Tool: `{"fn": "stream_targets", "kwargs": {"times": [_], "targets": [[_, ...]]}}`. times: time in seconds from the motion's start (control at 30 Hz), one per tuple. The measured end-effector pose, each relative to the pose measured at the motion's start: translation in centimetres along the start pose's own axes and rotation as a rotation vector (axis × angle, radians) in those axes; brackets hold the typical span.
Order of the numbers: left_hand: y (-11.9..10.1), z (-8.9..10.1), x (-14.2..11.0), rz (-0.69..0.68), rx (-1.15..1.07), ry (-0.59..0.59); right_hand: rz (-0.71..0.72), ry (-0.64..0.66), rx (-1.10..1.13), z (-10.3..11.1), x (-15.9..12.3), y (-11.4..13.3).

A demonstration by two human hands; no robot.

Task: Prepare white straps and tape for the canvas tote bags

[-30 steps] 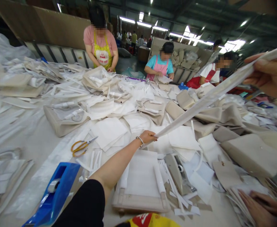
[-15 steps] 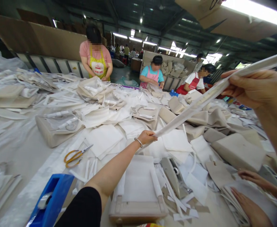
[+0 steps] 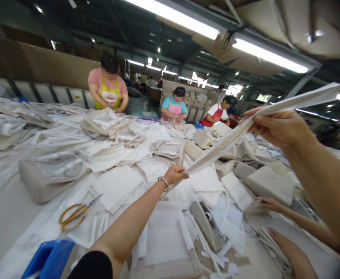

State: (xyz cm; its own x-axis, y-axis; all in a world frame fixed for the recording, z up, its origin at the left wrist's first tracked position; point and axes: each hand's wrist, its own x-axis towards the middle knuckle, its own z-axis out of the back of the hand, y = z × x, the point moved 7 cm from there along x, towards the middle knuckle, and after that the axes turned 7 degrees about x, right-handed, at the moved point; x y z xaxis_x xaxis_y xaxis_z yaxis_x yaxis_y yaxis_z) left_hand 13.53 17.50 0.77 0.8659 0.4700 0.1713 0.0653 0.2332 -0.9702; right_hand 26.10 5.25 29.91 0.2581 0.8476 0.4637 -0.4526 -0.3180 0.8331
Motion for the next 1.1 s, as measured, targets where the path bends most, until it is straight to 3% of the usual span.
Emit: {"fn": "stream_targets", "kwargs": {"times": [0.07,0.17,0.27,0.4,0.57,0.77,0.87,0.97,1.1], "targets": [[-0.6,-0.4,-0.3,-0.006,-0.009,0.044,-0.016,0.000,-0.016,-0.3,-0.8,0.4],[-2.8,-1.5,-0.3,-0.122,-0.056,0.122,-0.043,0.006,-0.035,-0.7,-1.9,1.3],[-4.7,-2.2,0.2,-0.197,-0.063,0.107,-0.030,0.003,-0.011,-0.7,-2.8,2.3],[-5.0,-2.6,0.2,-0.147,-0.048,0.084,-0.038,0.022,0.041,0.0,-3.3,2.1],[-5.9,-3.6,-1.2,-0.142,-0.106,0.255,-0.055,0.043,0.136,0.7,-3.4,0.8],[-9.9,-3.8,-3.2,-0.208,0.237,0.381,-0.025,-0.003,0.198,1.0,-3.2,0.5],[-10.2,-3.4,-3.0,-0.201,0.225,0.243,-0.007,-0.011,0.239,1.0,-2.7,0.3],[-8.2,-3.2,-2.4,-0.095,-0.002,0.068,0.016,-0.002,0.277,0.7,-2.4,0.1],[-6.5,-3.9,-2.3,0.001,-0.177,0.090,0.028,0.073,0.282,0.0,-2.5,0.6]]}}
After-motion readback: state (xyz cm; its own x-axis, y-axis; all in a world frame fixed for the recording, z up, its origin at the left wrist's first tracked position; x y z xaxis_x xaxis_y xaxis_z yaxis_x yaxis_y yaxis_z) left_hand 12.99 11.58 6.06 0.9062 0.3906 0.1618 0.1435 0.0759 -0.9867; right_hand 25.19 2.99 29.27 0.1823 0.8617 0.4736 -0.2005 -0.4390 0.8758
